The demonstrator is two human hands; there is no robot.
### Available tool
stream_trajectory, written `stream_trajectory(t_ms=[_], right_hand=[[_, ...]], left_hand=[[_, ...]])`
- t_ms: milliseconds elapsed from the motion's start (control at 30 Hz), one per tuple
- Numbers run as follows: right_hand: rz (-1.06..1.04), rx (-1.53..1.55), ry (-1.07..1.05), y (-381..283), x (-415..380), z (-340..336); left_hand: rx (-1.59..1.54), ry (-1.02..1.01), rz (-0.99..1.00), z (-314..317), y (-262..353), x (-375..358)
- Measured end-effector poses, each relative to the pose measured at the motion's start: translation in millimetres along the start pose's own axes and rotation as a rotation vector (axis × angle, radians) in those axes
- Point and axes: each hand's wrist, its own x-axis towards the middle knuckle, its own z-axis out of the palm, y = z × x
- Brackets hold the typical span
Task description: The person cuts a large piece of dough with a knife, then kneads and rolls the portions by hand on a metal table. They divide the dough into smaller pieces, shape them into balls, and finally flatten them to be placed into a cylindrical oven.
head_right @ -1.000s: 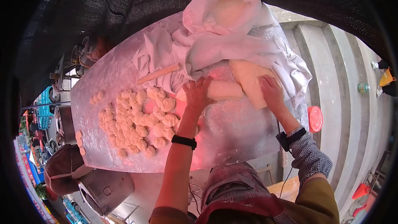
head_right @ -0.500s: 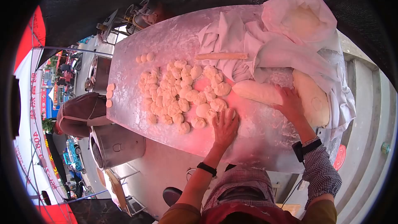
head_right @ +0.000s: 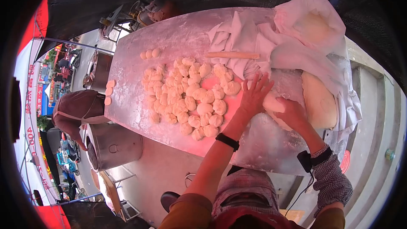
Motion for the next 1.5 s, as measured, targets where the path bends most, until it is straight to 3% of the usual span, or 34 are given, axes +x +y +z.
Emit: stream_trajectory(t_ms=[67, 100, 133, 200, 300, 367, 400, 467, 533, 567, 633, 667, 733, 767, 900, 1000, 1033, 1067, 1100, 1133, 1167, 1200, 1233, 1267, 1300, 1333, 1400, 1500], right_hand=[[-0.155, 0.000, -0.112, -22, -10, -24], [-0.028, 0.013, -0.235, -30, -9, -40], [0.010, -0.002, -0.217, -24, -9, -47], [0.157, 0.439, -0.353, -5, -22, -58], [0.271, 0.411, -0.409, 16, -39, -28], [0.133, 0.056, -0.200, 32, -43, 5], [0.135, 0.053, -0.196, 27, -36, 11], [0.178, -0.037, 0.021, 6, -25, 29], [0.072, -0.106, 0.409, -20, -35, 70], [0.016, -0.211, 0.352, -31, -52, 73], [0.006, -0.209, 0.403, -41, -91, 89], [0.003, -0.215, 0.403, -43, -101, 90], [-0.128, -0.230, 0.382, -46, -110, 88], [-0.134, -0.285, 0.375, -37, -93, 91], [0.041, -0.302, 0.311, -27, -19, 85], [0.152, -0.265, 0.239, -15, 1, 89], [0.270, -0.025, 0.124, 16, 12, 95], [0.378, 0.217, -0.002, 43, 20, 103], [0.489, 0.309, -0.094, 16, 20, 68], [0.601, 0.398, -0.197, -13, 18, 31], [0.386, 0.160, -0.042, -18, 5, 45], [0.168, -0.068, 0.121, -28, -20, 62], [0.091, -0.179, 0.069, -49, -42, 65], [0.007, -0.164, 0.183, -47, -69, 82], [-0.072, -0.150, 0.282, -53, -95, 90], [-0.127, -0.195, 0.407, -66, -119, 99], [-0.145, -0.330, 0.486, -65, -152, 128], [-0.155, -0.290, 0.535, -60, -119, 140]], left_hand=[[-0.158, -0.394, 0.112, 29, -12, 4], [-0.129, -0.492, 0.065, 14, -4, 6], [-0.103, -0.585, 0.032, -6, 0, 10], [-0.536, -0.905, -0.154, -21, -10, -1], [-0.429, -0.907, -0.094, -11, -11, -35], [-0.420, -0.557, -0.214, 4, -15, -53], [-0.422, -0.555, -0.209, 6, -9, -49], [-0.381, -0.401, -0.495, 13, 19, -50], [-0.259, -0.306, -0.527, 22, 56, -62], [-0.114, -0.402, -0.447, 19, 74, -76], [-0.146, 0.072, -0.319, 24, 91, -125], [-0.149, 0.077, -0.321, 24, 90, -137], [-0.159, 0.209, -0.131, 21, 82, -144], [-0.162, 0.203, -0.142, 30, 76, -138], [-0.052, -0.242, -0.339, 48, 45, -70], [-0.103, -0.289, -0.343, 49, 31, -44], [-0.085, -0.276, -0.356, 47, 21, -32], [-0.339, -0.470, -0.477, 42, 9, -21], [-0.600, -0.658, -0.601, 33, -1, -21], [-0.494, -0.586, -0.606, 20, 8, -26], [-0.385, -0.513, -0.606, 12, 26, -33], [-0.186, -0.281, -0.440, 29, 40, -63], [-0.227, -0.129, -0.361, 29, 49, -89], [-0.265, 0.036, -0.292, 20, 55, -111], [-0.314, -0.050, -0.286, 9, 62, -136], [-0.235, 0.086, -0.235, -1, 70, -158], [-0.129, 0.163, -0.219, 6, 80, -197], [-0.077, 0.169, -0.250, 17, 65, -176]])
